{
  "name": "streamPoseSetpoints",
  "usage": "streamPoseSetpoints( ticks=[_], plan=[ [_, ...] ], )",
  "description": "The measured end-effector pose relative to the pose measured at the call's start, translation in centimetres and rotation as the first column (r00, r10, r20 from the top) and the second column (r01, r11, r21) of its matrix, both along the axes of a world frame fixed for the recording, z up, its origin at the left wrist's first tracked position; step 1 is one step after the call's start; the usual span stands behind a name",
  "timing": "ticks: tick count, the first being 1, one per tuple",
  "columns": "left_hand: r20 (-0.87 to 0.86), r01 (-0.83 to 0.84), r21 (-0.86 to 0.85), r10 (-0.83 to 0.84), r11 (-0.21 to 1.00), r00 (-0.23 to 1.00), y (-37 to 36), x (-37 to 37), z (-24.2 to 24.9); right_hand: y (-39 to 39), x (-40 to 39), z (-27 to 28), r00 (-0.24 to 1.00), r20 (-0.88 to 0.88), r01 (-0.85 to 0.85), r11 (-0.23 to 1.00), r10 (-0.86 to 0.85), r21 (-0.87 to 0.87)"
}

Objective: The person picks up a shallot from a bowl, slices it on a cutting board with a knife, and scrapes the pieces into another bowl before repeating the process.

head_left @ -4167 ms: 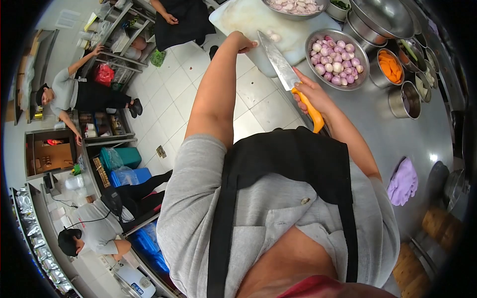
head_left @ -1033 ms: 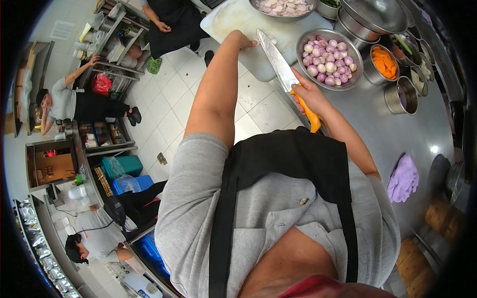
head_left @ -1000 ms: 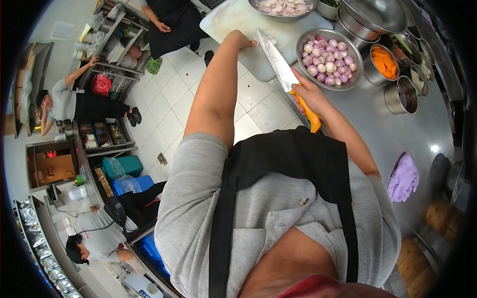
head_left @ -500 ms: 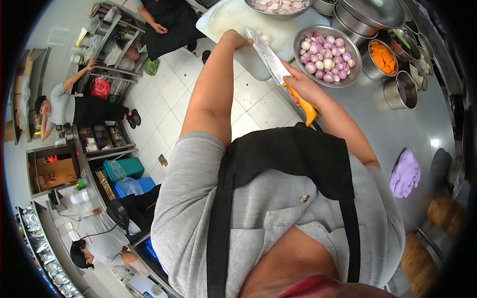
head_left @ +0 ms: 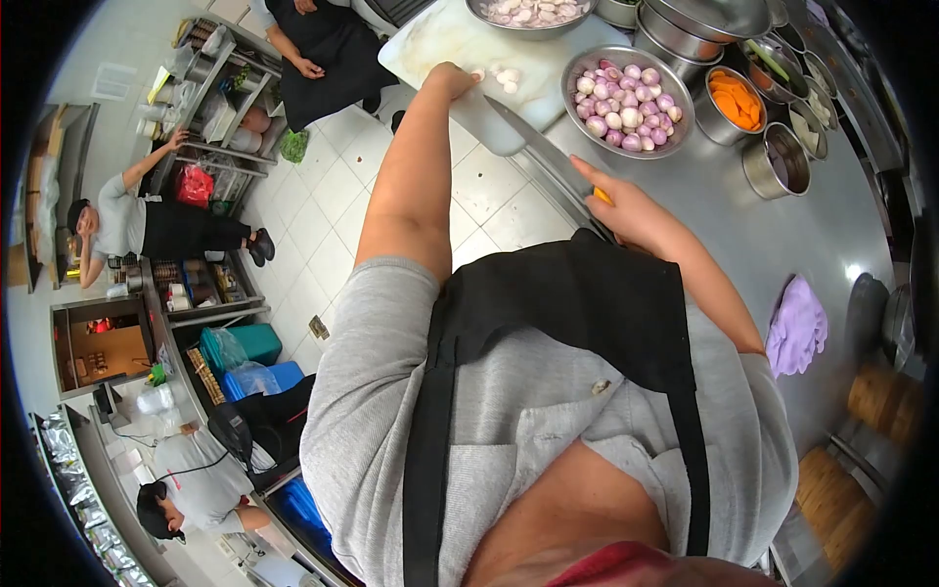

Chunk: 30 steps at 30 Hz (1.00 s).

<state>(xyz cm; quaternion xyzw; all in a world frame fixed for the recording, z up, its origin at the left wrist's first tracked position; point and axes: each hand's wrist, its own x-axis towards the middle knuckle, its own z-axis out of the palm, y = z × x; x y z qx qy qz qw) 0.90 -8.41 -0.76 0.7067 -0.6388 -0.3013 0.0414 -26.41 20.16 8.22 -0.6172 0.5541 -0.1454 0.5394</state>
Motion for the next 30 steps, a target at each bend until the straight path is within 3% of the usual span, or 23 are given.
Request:
streamPoseSetpoints(
  ticks=[1, 3, 7, 9, 10, 12, 13, 15, 19, 21, 22, 24, 25, 27, 30],
  plan=[
    [0.000, 0.000, -0.004, 0.000, 1.000, 1.000, 0.3, 0.2, 0.1, 0.4, -0.1, 0.0, 1.000, 0.000, 0.000, 1.000, 0.000, -0.004],
    [-0.230, 0.039, -0.045, -0.049, 0.998, 0.972, 1.5, 0.7, 0.1, 1.0, -0.7, -0.4, 0.999, 0.016, 0.053, 0.998, -0.052, -0.031],
    [-0.249, -0.047, -0.233, -0.013, 0.971, 0.969, 3.5, -0.5, -0.6, 0.7, -0.9, -1.7, 0.978, 0.056, 0.195, 0.978, -0.200, 0.072],
    [0.019, 0.052, -0.648, -0.052, 0.760, 0.998, 5.1, -2.0, -0.8, -0.2, -0.7, -3.3, 0.920, 0.205, 0.301, 0.937, -0.334, 0.176],
    [0.016, 0.050, -0.652, -0.052, 0.757, 0.999, 5.1, -2.5, -0.9, -0.5, -0.4, -3.6, 0.921, 0.204, 0.301, 0.938, -0.333, 0.171],
    [-0.369, -0.223, -0.584, -0.010, 0.781, 0.929, 5.0, -3.0, -1.6, -1.1, 0.5, -4.2, 0.838, 0.331, 0.349, 0.892, -0.434, 0.288],
    [-0.369, -0.225, -0.583, -0.008, 0.781, 0.929, 5.2, -3.3, -2.2, -1.5, 1.1, -4.2, 0.839, 0.330, 0.347, 0.893, -0.433, 0.288],
    [-0.330, -0.181, -0.736, -0.112, 0.652, 0.937, 5.2, -4.1, -3.2, -2.7, 2.3, -4.0, 0.809, 0.388, 0.356, 0.893, -0.443, 0.277],
    [-0.381, -0.188, -0.618, -0.081, 0.764, 0.921, 6.5, -5.4, -1.3, -5.6, 4.8, -5.9, 0.807, 0.442, 0.317, 0.919, -0.392, 0.235],
    [-0.221, -0.085, -0.662, -0.085, 0.745, 0.971, 6.8, -5.8, -0.7, -6.7, 6.0, -6.3, 0.853, 0.406, 0.264, 0.942, -0.328, 0.207],
    [-0.223, -0.082, -0.666, -0.092, 0.741, 0.970, 6.5, -5.7, -1.3, -6.9, 6.6, -6.2, 0.877, 0.373, 0.240, 0.948, -0.303, 0.207],
    [-0.122, -0.072, -0.809, -0.046, 0.583, 0.992, 5.8, -5.4, -3.2, -6.8, 7.8, -6.2, 0.876, 0.395, 0.206, 0.955, -0.278, 0.215],
    [-0.125, -0.067, -0.817, -0.062, 0.572, 0.990, 5.5, -5.2, -3.4, -6.7, 8.1, -6.2, 0.876, 0.415, 0.163, 0.960, -0.246, 0.226],
    [-0.310, -0.198, -0.707, -0.046, 0.679, 0.950, 5.3, -4.5, -3.2, -7.0, 8.2, -6.1, 0.875, 0.429, 0.148, 0.968, -0.225, 0.204],
    [-0.354, -0.221, -0.686, -0.052, 0.693, 0.934, 5.5, -5.1, -0.7, -6.7, 7.6, -3.9, 0.877, 0.444, 0.130, 0.980, -0.183, 0.149]
  ],
)
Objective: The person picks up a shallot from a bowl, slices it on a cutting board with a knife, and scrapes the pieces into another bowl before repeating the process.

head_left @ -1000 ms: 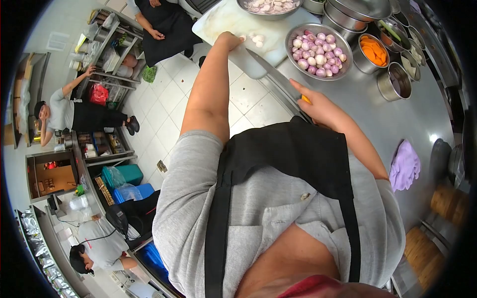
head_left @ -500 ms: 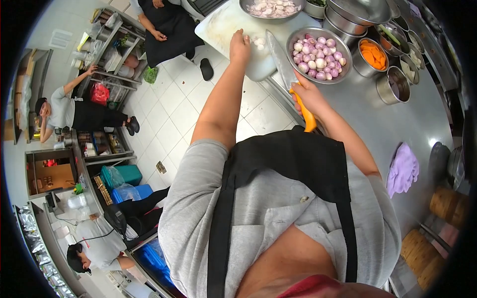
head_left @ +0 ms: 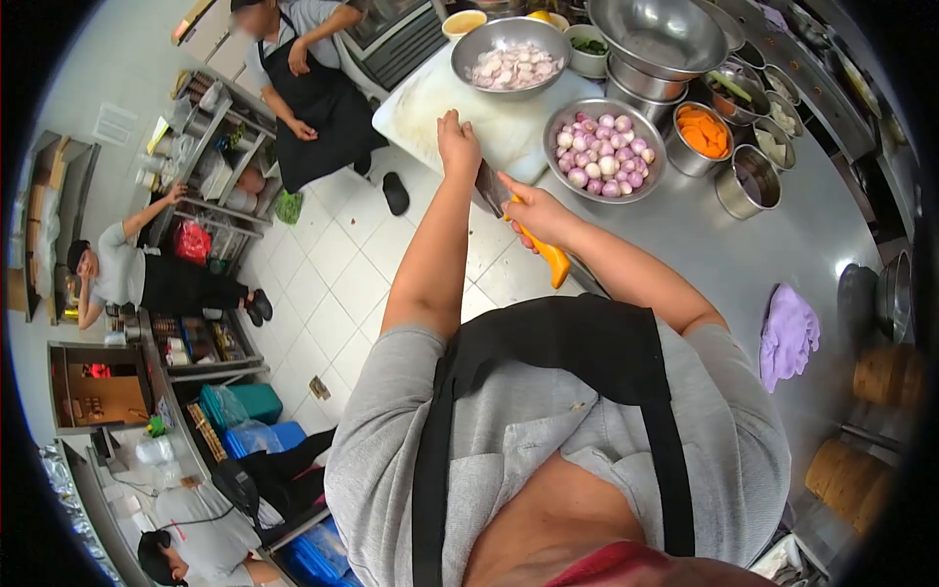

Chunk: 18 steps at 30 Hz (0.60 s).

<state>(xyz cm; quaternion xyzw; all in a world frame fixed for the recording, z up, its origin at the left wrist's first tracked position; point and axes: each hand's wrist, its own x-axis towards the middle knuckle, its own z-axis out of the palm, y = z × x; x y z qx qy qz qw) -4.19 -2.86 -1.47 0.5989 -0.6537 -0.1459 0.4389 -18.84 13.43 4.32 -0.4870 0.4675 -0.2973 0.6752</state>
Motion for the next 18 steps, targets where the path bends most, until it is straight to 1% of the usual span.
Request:
streamPoseSetpoints(
  ticks=[1, 2, 3, 4, 5, 6, 7, 9, 10, 12, 13, 14, 15, 16, 17, 18],
  plan=[
    [-0.001, 0.012, -0.011, -0.012, 1.000, 1.000, -0.5, -0.7, 1.5, 0.2, -0.4, 1.4, 1.000, -0.010, -0.002, 1.000, 0.002, -0.029],
    [0.019, 0.027, -0.122, -0.025, 0.992, 1.000, -1.1, -1.6, 3.0, 0.2, -0.8, 2.9, 0.998, -0.055, 0.028, 0.998, -0.031, -0.050],
    [0.037, 0.041, -0.225, -0.033, 0.973, 0.999, -1.4, -2.4, 4.5, 0.3, -1.5, 3.9, 0.998, -0.058, 0.035, 0.998, -0.038, -0.051],
    [0.033, 0.044, -0.224, -0.038, 0.974, 0.999, -2.0, -3.3, 6.1, 0.2, -2.2, 4.7, 0.998, 0.004, 0.070, 0.995, -0.070, -0.076],
    [0.000, 0.075, -0.329, -0.080, 0.941, 0.997, -3.2, -4.2, 8.1, 0.2, -3.0, 5.5, 0.993, 0.067, 0.107, 0.989, -0.100, -0.103],
    [-0.027, 0.102, -0.434, -0.126, 0.895, 0.992, -4.4, -5.0, 9.5, 0.6, -3.8, 6.6, 0.989, 0.063, 0.139, 0.984, -0.133, -0.114],
    [-0.027, 0.110, -0.443, -0.135, 0.890, 0.990, -5.8, -5.8, 10.4, 1.0, -4.7, 7.2, 0.988, 0.064, 0.147, 0.981, -0.140, -0.123],
    [-0.032, 0.200, -0.426, -0.236, 0.882, 0.971, -8.4, -7.6, 11.8, 2.4, -6.8, 7.9, 0.981, 0.079, 0.186, 0.967, -0.175, -0.174],
    [-0.030, 0.210, -0.432, -0.247, 0.877, 0.968, -10.3, -8.4, 11.9, 3.2, -7.9, 8.1, 0.979, 0.080, 0.197, 0.964, -0.186, -0.181],
    [-0.107, 0.145, -0.311, -0.186, 0.939, 0.977, -13.2, -9.6, 11.4, 5.2, -9.8, 8.2, 0.969, 0.010, 0.244, 0.950, -0.246, -0.194],
    [-0.108, 0.155, -0.306, -0.195, 0.940, 0.975, -13.4, -10.0, 11.5, 6.4, -10.6, 8.5, 0.967, 0.009, 0.253, 0.949, -0.256, -0.189],
    [0.177, 0.158, -0.122, -0.135, 0.980, 0.975, -13.7, -10.3, 11.7, 7.6, -11.4, 8.9, 0.960, -0.040, 0.263, 0.941, -0.278, -0.212],
    [0.455, 0.105, 0.055, -0.118, 0.993, 0.882, -13.7, -10.6, 12.1, 8.6, -12.2, 8.9, 0.950, -0.089, 0.272, 0.933, -0.299, -0.235],
    [0.492, 0.068, -0.014, -0.053, 0.998, 0.869, -13.5, -10.9, 12.5, 9.5, -13.1, 8.5, 0.934, -0.124, 0.302, 0.927, -0.334, -0.224],
    [0.386, 0.096, -0.144, -0.033, 0.985, 0.922, -13.5, -11.0, 12.4, 10.2, -13.8, 8.4, 0.928, -0.121, 0.321, 0.923, -0.351, -0.213],
    [0.270, 0.129, -0.322, -0.039, 0.938, 0.962, -14.2, -11.1, 12.3, 11.0, -14.4, 8.4, 0.913, -0.170, 0.336, 0.921, -0.370, -0.198]
  ],
)
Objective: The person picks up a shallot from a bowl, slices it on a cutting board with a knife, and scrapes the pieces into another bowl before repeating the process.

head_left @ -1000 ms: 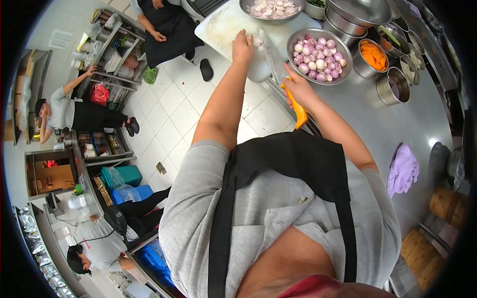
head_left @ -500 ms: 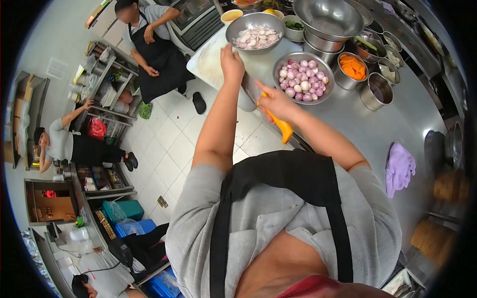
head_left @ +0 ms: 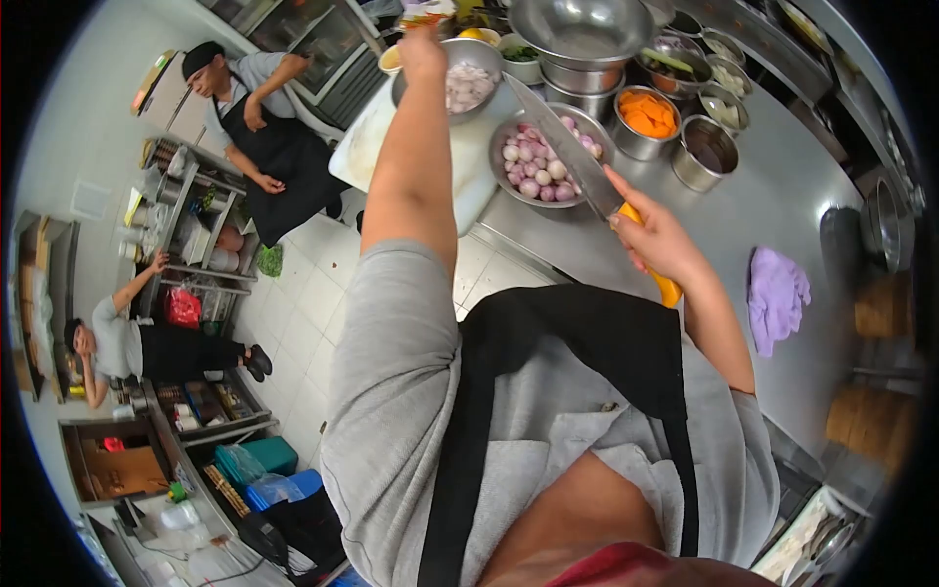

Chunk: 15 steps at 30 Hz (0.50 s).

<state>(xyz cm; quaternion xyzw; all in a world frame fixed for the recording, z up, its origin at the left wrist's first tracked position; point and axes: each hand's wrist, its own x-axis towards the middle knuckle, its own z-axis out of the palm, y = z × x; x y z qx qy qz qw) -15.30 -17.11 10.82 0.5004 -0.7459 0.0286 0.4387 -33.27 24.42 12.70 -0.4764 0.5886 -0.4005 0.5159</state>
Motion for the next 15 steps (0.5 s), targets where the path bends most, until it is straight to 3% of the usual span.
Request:
streamPoseSetpoints(
  ticks=[1, 3, 4, 5, 6, 7, 8, 10, 12, 15],
  plan=[
    [-0.109, -0.023, -0.177, 0.004, 0.984, 0.994, 1.1, -0.4, 0.4, 0.8, -0.6, 0.0, 0.999, -0.041, 0.024, 0.999, -0.022, 0.034],
    [0.072, 0.016, 0.083, -0.022, 0.996, 0.997, -0.7, 0.0, -0.6, 1.5, -2.0, -1.3, 0.993, -0.114, 0.033, 0.992, -0.019, 0.123],
    [0.382, -0.090, 0.246, -0.012, 0.965, 0.924, -1.0, 0.0, -0.9, 1.5, -2.6, -3.8, 0.899, -0.430, 0.036, 0.992, -0.085, -0.122],
    [0.650, -0.234, 0.354, -0.058, 0.906, 0.758, -1.1, -0.4, -1.1, 1.7, -3.1, -5.0, 0.704, -0.676, -0.047, 0.936, -0.216, -0.348],
    [0.705, -0.265, 0.130, 0.099, 0.955, 0.702, 4.6, -1.2, 1.0, 2.0, -3.1, -4.3, 0.701, -0.679, -0.040, 0.938, -0.219, -0.343],
    [0.706, -0.261, 0.134, 0.092, 0.956, 0.702, 4.8, -1.7, 0.6, 2.1, -2.6, -3.2, 0.650, -0.738, -0.002, 0.971, -0.181, -0.240],
    [0.589, -0.101, 0.069, 0.041, 0.992, 0.807, 4.8, -2.0, 0.3, 2.1, -2.3, -2.6, 0.601, -0.787, 0.042, 0.989, -0.138, -0.141],
    [0.366, 0.208, -0.063, -0.171, 0.976, 0.915, 6.6, -2.4, 0.4, 1.9, -2.2, -3.2, 0.589, -0.788, 0.026, 0.978, -0.182, -0.207],
    [0.281, 0.534, -0.112, -0.488, 0.838, 0.826, 9.5, -3.0, 0.2, 1.6, -2.2, -3.5, 0.578, -0.786, -0.003, 0.962, -0.221, -0.273],
    [0.464, 0.813, 0.033, -0.730, 0.581, 0.503, 17.4, -3.7, 0.3, 1.0, -2.2, -3.3, 0.580, -0.788, -0.028, 0.962, -0.204, -0.270]
  ],
)
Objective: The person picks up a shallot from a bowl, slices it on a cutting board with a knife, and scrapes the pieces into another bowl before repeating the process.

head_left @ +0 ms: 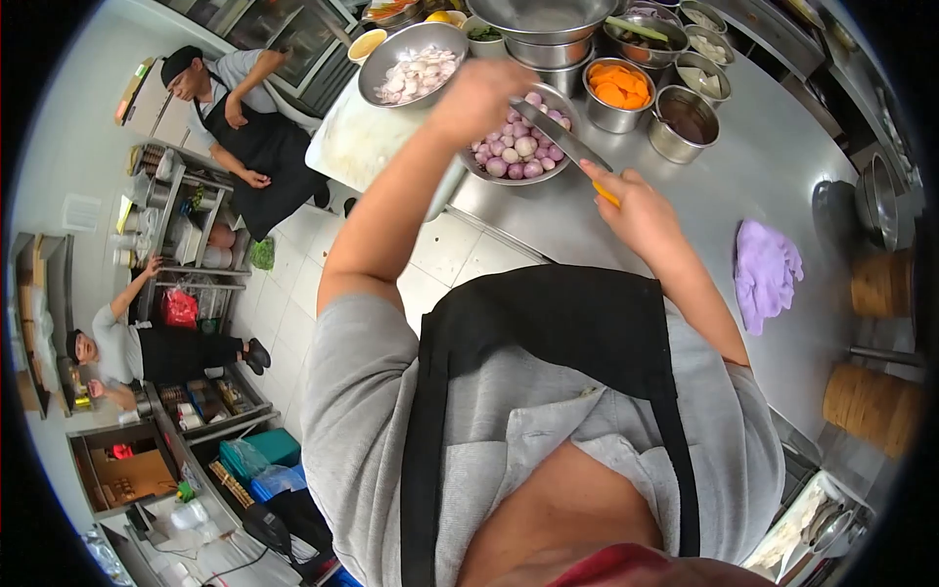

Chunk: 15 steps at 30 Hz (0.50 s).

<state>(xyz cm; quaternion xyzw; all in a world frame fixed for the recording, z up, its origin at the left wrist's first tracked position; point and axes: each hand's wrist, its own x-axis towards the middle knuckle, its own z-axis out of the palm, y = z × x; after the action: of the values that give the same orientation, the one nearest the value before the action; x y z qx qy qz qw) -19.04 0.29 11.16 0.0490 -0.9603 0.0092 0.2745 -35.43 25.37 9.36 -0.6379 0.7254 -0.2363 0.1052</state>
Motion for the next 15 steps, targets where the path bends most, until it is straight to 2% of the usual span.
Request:
streamPoseSetpoints(
  ticks=[1, 3, 4, 5, 6, 8, 10, 13, 14, 15],
  plan=[
    [0.070, -0.090, -0.115, 0.098, 0.989, 0.993, 2.3, 0.1, -1.1, -0.1, 0.0, 0.2, 1.000, 0.008, -0.003, 1.000, 0.003, 0.013],
    [0.064, -0.129, -0.121, 0.138, 0.984, 0.988, 2.1, 0.8, -2.1, -0.3, 0.0, 0.5, 1.000, 0.010, -0.019, 1.000, 0.019, 0.022],
    [0.060, -0.156, -0.127, 0.165, 0.980, 0.984, 1.7, 1.1, -2.4, -0.5, -0.3, 0.6, 0.997, 0.073, -0.028, 0.999, 0.027, 0.024],
    [0.021, -0.080, -0.058, 0.082, 0.995, 0.996, 0.1, 1.3, -2.5, -0.7, -0.3, 0.7, 0.990, 0.137, -0.036, 0.999, 0.032, 0.027],
    [0.022, -0.088, -0.060, 0.089, 0.994, 0.996, -1.7, 1.6, -2.0, -1.0, -0.2, 0.8, 0.990, 0.138, -0.044, 0.999, 0.040, 0.025],
    [-0.126, -0.063, -0.094, 0.051, 0.994, 0.991, -4.6, 2.4, -0.9, -1.7, 0.0, 1.1, 0.976, 0.202, -0.060, 0.992, 0.081, -0.112],
    [-0.115, -0.283, -0.143, 0.268, 0.948, 0.957, -5.8, 3.8, 0.6, -1.8, -0.1, 1.5, 0.975, 0.196, -0.081, 0.990, 0.102, -0.112],
    [-0.171, -0.451, -0.176, 0.425, 0.875, 0.889, -9.6, 4.9, 1.3, -0.9, -0.4, 1.4, 0.980, 0.184, -0.058, 0.996, 0.070, -0.066],
    [-0.172, -0.443, -0.175, 0.416, 0.879, 0.893, -9.9, 4.2, 0.8, -0.5, -0.6, 1.4, 0.985, 0.169, -0.037, 0.999, 0.040, -0.020],
    [-0.264, -0.451, -0.247, 0.388, 0.857, 0.883, -8.5, 3.4, 1.2, -0.4, -0.8, 1.3, 0.985, 0.169, -0.028, 0.999, 0.031, -0.020]
  ],
)
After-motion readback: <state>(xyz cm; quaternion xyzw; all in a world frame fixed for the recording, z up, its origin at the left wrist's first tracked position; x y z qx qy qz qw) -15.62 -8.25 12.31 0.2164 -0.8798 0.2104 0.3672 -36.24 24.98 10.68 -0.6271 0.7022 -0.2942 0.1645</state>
